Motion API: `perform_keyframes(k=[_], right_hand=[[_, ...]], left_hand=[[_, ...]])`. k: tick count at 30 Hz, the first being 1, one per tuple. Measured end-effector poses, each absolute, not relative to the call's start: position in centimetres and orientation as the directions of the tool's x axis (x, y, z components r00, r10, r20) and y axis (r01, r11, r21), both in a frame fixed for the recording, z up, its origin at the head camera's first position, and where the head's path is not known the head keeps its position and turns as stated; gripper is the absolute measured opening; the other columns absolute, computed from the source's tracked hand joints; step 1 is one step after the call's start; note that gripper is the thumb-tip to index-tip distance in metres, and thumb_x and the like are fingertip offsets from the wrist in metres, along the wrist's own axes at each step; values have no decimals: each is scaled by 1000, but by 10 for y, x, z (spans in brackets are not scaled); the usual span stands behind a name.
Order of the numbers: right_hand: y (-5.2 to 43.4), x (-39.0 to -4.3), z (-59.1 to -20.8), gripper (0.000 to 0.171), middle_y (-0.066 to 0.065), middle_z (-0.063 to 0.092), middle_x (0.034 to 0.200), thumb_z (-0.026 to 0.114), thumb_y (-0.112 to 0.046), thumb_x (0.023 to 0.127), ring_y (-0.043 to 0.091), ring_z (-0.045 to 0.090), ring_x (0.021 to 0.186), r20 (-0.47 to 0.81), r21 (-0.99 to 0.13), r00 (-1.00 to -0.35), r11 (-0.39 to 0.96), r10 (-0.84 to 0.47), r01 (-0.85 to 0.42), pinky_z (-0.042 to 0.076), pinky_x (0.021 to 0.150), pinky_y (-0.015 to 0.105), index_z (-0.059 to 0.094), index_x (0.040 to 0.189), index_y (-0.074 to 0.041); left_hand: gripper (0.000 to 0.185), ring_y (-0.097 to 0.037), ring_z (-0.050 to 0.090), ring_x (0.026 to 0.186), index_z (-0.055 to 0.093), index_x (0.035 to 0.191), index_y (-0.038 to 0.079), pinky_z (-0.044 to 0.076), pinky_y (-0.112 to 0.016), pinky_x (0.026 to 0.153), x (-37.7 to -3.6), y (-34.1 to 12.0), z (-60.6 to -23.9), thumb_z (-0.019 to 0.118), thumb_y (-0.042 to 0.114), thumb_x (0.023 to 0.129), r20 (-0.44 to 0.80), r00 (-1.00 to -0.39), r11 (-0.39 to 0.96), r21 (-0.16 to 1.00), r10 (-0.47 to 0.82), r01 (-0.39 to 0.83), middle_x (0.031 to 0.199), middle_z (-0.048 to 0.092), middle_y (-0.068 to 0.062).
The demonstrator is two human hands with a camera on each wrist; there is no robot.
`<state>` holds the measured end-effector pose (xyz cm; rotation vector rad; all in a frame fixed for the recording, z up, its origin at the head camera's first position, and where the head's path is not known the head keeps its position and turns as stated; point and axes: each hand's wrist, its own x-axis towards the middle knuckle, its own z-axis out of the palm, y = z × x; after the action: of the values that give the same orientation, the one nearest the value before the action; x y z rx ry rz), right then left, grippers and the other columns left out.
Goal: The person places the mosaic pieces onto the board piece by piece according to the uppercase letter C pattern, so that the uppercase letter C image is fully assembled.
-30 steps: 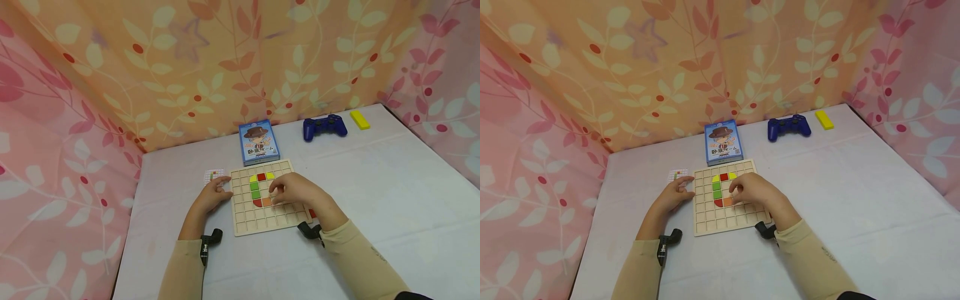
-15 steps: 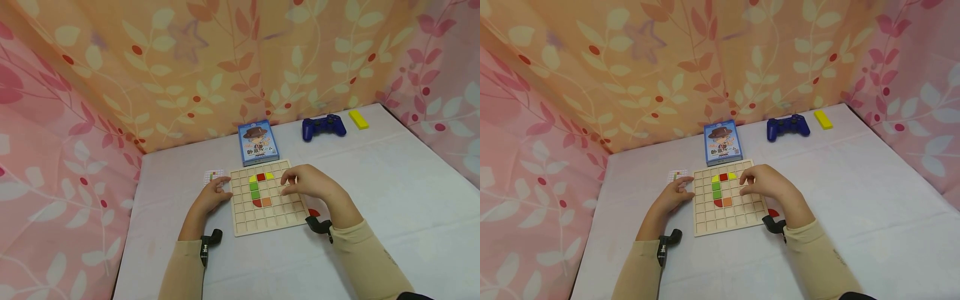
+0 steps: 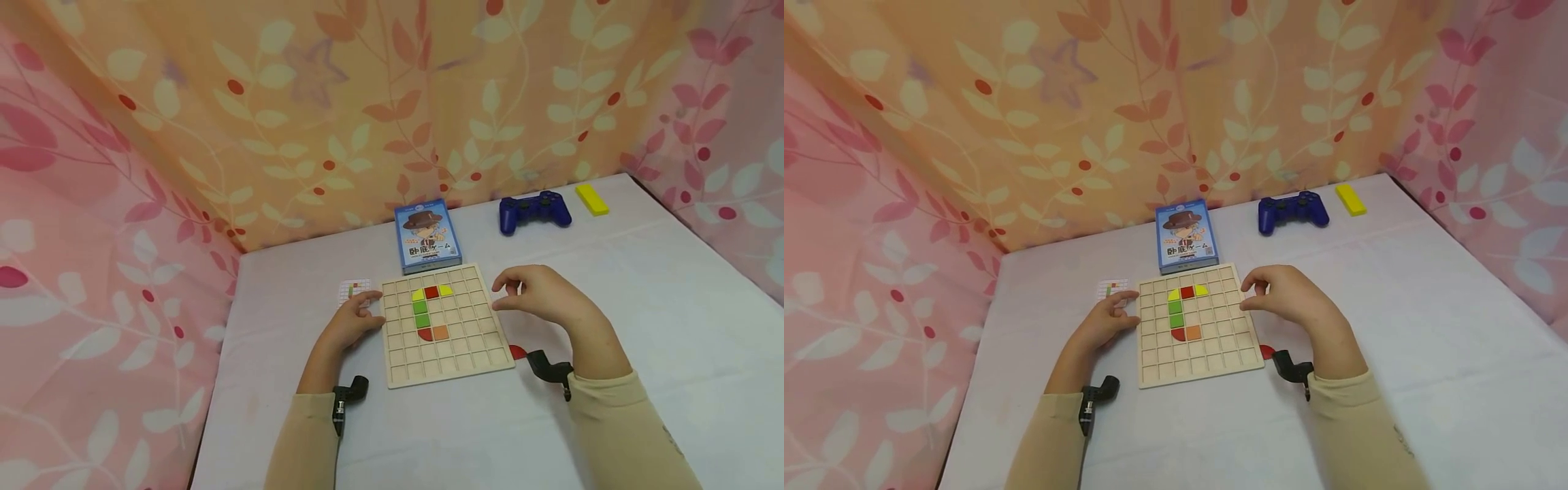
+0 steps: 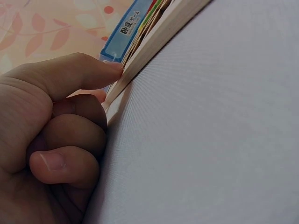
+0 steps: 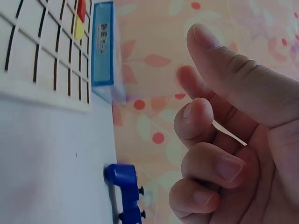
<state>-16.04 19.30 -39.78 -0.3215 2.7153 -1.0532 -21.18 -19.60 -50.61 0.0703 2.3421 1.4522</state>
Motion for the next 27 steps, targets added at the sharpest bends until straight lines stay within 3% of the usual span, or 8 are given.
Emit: perform_keyframes(k=[17, 27], right_hand=[[224, -130, -419, 32, -2, 54, 83, 84, -24, 85, 18, 48, 72, -207, -640, -930, 761, -303, -105, 39, 62, 31, 71, 111, -8], [213, -106, -447, 27, -5, 55, 80, 82, -13, 82, 12, 50, 69, -163, -661, -915, 729, -370, -178, 42, 64, 28, 72, 107, -10]], left_hand=[[60, -14, 36, 37, 59, 142, 27, 28, -27, 36, -209, -196, -510, 81, 21, 87, -299, -926, 468, 868, 232, -163, 58, 49, 2], [60, -14, 36, 37, 59, 143, 25, 29, -28, 36, -210, -196, -506, 81, 20, 87, -281, -928, 458, 877, 244, -145, 58, 49, 1]])
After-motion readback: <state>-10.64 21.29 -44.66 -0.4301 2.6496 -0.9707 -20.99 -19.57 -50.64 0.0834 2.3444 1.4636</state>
